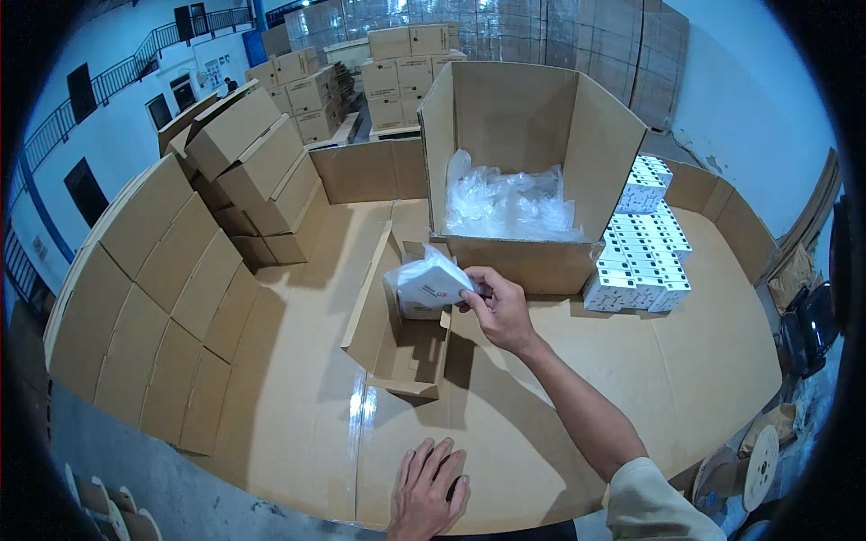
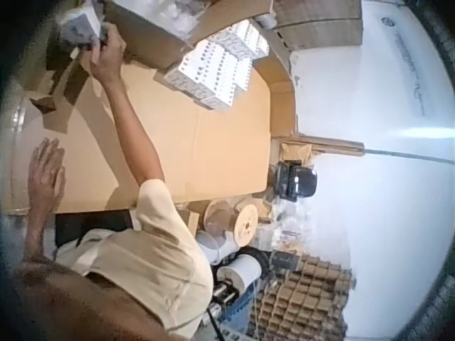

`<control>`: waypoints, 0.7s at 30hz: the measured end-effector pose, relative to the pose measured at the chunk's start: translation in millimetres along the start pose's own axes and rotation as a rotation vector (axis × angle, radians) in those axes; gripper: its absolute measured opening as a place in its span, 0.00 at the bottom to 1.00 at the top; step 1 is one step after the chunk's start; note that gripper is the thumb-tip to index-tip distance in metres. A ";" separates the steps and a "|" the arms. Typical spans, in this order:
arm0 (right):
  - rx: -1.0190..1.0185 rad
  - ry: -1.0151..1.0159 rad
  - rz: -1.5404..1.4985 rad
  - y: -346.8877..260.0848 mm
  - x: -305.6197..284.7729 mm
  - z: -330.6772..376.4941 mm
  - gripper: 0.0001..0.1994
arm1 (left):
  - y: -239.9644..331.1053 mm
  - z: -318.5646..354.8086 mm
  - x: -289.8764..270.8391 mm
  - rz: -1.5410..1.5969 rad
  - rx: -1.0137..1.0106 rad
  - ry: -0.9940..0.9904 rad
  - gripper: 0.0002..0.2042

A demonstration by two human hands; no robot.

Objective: Packing small white boxes into plastic bags and placing them into a larger cardboard box.

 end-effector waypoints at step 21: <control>-0.143 -0.164 0.848 -30.0 53.7 -15.7 0.09 | -1.9 -2.2 -4.1 0.020 0.004 0.034 0.19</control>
Point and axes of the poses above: each hand's wrist, its own z-axis away from the middle knuckle, its own x-axis out of the palm, y = z × x, the point moved 7 cm from there along -z, towards the middle knuckle, and after that the axes turned 14 degrees about x, right-handed, at the moved point
